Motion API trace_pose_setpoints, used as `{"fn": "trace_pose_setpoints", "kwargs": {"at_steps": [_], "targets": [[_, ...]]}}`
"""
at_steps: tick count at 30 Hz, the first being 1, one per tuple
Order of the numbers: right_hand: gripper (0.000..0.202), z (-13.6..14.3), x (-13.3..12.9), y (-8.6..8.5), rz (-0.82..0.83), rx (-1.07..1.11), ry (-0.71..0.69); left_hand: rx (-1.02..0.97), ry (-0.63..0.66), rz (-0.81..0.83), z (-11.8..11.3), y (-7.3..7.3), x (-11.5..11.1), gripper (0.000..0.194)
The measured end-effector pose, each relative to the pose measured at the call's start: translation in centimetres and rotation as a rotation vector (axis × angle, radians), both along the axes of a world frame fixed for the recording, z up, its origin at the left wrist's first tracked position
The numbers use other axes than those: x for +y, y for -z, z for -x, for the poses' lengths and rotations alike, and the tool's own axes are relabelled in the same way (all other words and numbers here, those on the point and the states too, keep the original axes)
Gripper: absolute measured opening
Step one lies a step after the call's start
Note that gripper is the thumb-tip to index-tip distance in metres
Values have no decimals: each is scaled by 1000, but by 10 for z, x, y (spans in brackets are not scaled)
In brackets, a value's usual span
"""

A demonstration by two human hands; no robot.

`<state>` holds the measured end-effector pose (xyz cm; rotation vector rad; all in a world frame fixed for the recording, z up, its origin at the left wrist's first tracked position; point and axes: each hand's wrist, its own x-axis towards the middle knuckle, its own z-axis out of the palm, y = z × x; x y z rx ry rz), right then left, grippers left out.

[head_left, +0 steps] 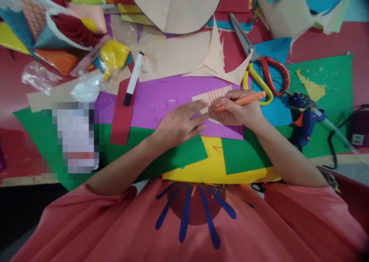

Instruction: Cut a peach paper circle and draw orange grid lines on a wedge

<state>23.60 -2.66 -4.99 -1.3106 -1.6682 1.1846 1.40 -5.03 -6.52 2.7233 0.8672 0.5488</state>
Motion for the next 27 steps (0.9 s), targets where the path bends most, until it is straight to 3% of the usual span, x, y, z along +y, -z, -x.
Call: {"fn": "trace_pose_setpoints", "kwargs": {"at_steps": [7, 15, 27], "targets": [[27, -5, -1, 2, -3, 78, 127, 10, -32, 65, 1, 1, 1, 32], [20, -4, 0, 0, -33, -16, -18, 6, -50, 37, 0, 1, 1, 31], [20, -1, 1, 0, -44, 18, -27, 2, -59, -38, -1, 2, 1, 29]]}}
